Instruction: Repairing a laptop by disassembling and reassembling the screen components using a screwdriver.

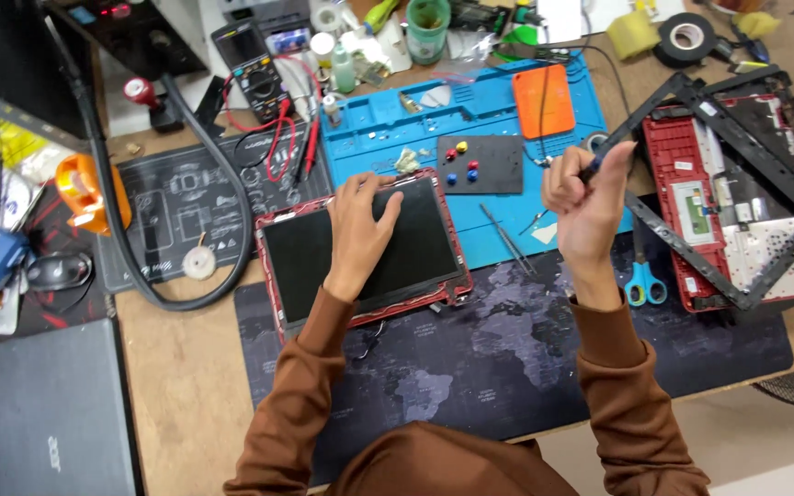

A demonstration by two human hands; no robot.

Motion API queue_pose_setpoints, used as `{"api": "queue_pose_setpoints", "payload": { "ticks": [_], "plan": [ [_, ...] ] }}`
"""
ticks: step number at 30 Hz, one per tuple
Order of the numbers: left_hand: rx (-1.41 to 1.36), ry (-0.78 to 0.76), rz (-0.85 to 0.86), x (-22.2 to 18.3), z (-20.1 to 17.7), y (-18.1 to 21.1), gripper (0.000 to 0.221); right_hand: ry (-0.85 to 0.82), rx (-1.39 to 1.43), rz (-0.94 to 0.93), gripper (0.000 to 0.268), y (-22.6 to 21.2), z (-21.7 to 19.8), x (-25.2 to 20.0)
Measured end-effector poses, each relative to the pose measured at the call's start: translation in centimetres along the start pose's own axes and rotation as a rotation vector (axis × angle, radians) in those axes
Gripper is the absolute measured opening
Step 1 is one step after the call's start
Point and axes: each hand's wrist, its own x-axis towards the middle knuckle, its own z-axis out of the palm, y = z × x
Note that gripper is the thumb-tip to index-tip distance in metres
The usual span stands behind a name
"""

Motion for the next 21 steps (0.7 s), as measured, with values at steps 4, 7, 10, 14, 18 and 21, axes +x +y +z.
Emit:
{"api": "queue_pose_setpoints", "payload": {
  "ticks": [4,7,10,14,18,21],
  "plan": [
    [0.032,0.023,0.038,3.4,3.3,0.0,0.019,0.045,0.032,-0.042,0.062,2.1,-2.2,0.3],
    [0.094,0.064,0.085,5.6,5.1,-0.6,0.014,0.013,0.021,-0.071,0.06,4.3,-3.2,0.4],
    [0.214,0.123,0.13,7.1,6.0,-1.5,0.009,-0.041,0.045,-0.141,0.057,5.8,-3.6,0.2],
    [0.33,0.17,0.208,8.9,6.2,-1.6,0.011,-0.071,0.014,-0.174,0.057,8.1,-3.8,-0.4],
    [0.376,0.154,0.262,10.4,6.9,-1.5,0.014,-0.131,-0.005,-0.193,0.059,7.6,-2.4,-0.4],
    [0.427,0.165,0.291,11.3,7.2,-0.9,0.014,-0.153,0.03,-0.188,0.06,7.7,-2.3,-0.1]
  ]
}}
